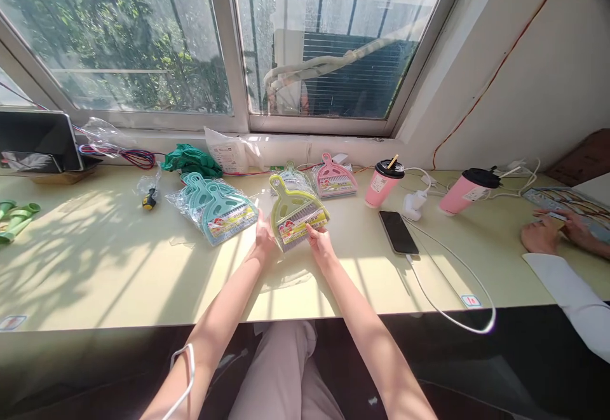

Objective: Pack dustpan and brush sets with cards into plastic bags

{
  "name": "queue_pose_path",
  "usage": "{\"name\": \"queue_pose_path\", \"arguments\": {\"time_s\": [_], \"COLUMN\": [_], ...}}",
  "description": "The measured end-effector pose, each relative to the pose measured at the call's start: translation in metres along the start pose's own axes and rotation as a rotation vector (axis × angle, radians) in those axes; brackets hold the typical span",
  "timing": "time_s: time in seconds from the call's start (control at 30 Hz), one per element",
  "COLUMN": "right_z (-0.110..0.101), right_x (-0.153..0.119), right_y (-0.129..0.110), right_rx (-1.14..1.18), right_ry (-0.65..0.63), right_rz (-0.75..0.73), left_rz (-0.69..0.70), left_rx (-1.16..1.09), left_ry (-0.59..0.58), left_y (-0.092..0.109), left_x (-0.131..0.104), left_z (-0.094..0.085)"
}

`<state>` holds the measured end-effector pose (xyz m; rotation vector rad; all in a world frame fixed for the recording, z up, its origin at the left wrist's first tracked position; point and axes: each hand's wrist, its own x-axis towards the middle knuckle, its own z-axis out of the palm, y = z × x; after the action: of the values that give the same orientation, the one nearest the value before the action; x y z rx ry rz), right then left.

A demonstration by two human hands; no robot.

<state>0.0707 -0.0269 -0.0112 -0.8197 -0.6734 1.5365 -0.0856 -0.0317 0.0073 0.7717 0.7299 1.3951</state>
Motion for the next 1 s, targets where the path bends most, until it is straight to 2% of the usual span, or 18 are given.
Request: {"name": "queue_pose_path", "arguments": {"time_s": [0.1, 0.2, 0.4, 0.57, 0.67, 0.8, 0.9, 1.0], "right_z": [-0.003, -0.005, -0.006, -0.01, -0.012, -0.012, -0.014, -0.018], "right_x": [-0.001, -0.002, 0.004, 0.009, 0.01, 0.011, 0.014, 0.018], "right_y": [-0.002, -0.006, -0.011, -0.012, -0.016, -0.022, -0.023, -0.021], "right_rx": [0.025, 0.043, 0.054, 0.038, -0.016, 0.045, 0.088, 0.087], "right_ry": [0.015, 0.025, 0.153, 0.211, 0.181, 0.077, 0.146, 0.248], "right_rz": [-0.033, -0.065, -0.055, -0.03, 0.022, 0.065, 0.085, 0.108], "left_rz": [-0.155, -0.206, -0.026, 0.135, 0.213, 0.231, 0.231, 0.186], "left_rx": [-0.106, -0.114, -0.083, 0.155, 0.245, 0.241, 0.243, 0.251], "left_ry": [0.032, 0.015, -0.011, 0.044, 0.042, 0.025, 0.022, -0.034], "left_y": [-0.01, -0.017, -0.011, -0.017, -0.021, -0.017, -0.016, -0.016], "left_x": [-0.002, -0.001, 0.003, 0.002, 0.002, 0.003, 0.001, -0.001], "left_z": [0.01, 0.018, 0.012, 0.011, 0.015, 0.015, 0.014, 0.014]}}
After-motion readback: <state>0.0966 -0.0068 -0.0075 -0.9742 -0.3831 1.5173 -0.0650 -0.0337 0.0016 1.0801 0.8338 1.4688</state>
